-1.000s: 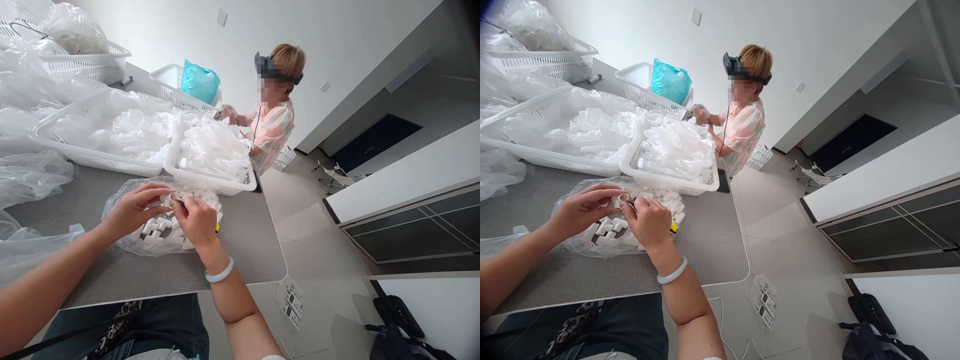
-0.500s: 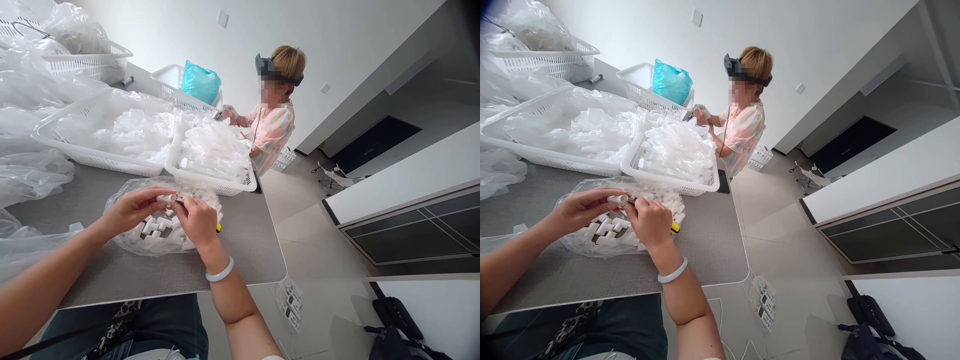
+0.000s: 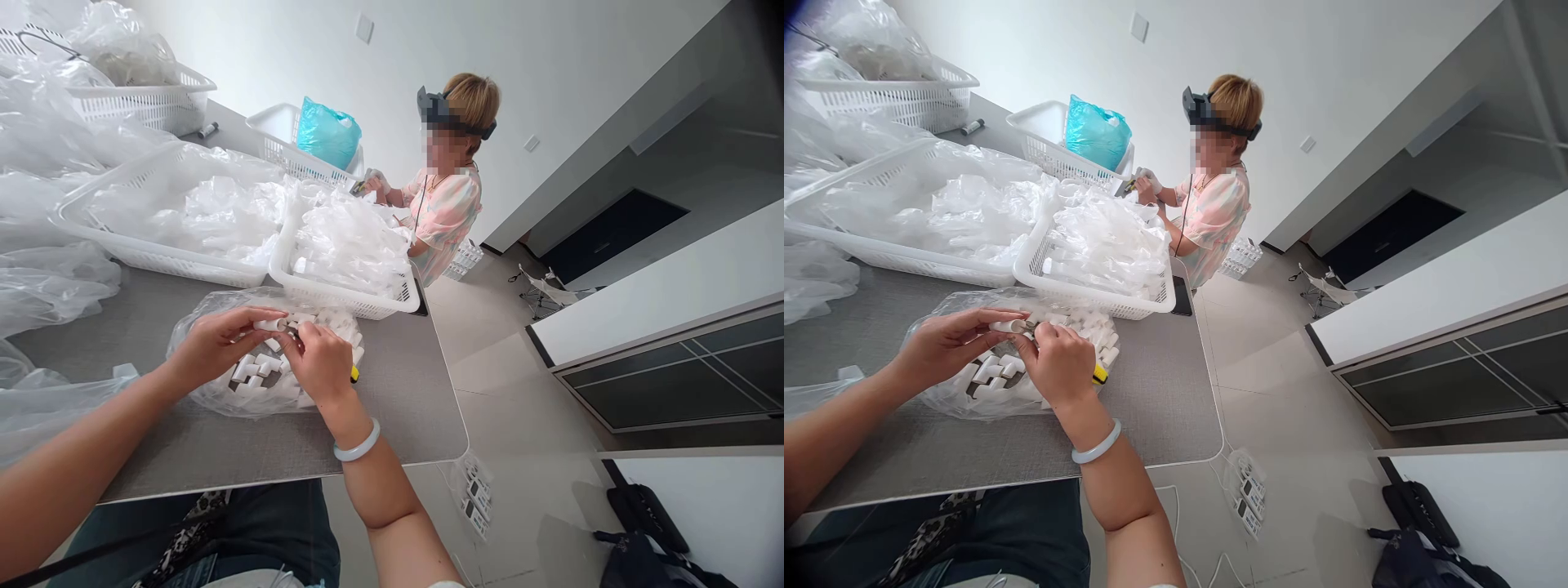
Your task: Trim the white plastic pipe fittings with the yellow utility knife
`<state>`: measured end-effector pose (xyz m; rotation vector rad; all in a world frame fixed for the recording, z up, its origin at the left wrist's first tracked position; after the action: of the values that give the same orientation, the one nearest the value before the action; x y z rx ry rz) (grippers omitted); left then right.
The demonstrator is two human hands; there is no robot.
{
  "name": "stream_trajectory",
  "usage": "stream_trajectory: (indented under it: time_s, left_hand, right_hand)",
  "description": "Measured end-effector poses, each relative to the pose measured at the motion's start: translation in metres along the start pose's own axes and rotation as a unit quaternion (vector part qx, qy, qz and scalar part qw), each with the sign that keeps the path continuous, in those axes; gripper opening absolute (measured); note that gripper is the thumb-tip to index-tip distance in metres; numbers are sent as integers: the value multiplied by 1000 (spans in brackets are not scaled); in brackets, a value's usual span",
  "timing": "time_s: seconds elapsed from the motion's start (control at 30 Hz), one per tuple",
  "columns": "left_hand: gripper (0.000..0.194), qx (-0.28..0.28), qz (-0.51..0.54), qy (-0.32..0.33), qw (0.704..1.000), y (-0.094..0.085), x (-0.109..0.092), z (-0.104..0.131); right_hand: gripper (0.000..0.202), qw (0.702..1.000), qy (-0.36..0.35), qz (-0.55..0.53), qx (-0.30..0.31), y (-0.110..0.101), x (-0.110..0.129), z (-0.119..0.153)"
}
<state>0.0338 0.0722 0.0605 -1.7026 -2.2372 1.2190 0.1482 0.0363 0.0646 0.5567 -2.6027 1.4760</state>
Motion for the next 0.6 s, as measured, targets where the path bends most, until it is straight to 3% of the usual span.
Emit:
stream_trajectory:
  time_s: [0.1,0.23,0.47,0.6]
  left_hand:
    - [24,-12,51,-35,998,-1,6,4]
    - [21,-25,28,-47,998,-5,7,6]
    - [22,42,69,-54,995,7,11,4]
    - [19,12,45,-53,997,2,12,3]
  right_hand:
    - [39,1000,-12,-5,-8,0,4,1]
    - [40,1000,12,4,7,3,-1,1]
    - [44,999,18,12,35,3,-4,-1]
    - [41,999,14,7,45,4,-1,-1]
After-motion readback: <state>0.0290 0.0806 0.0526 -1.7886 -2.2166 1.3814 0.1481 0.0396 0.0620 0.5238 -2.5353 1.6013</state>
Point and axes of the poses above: each hand's wrist, its own z-axis away from the middle knuckle, its own y-axis out of the palm, x = y × z, the point moved 10 cm from there along -z, towards the middle knuckle, and after that the axes turned 9 degrees about -z, right-handed, at the moved point
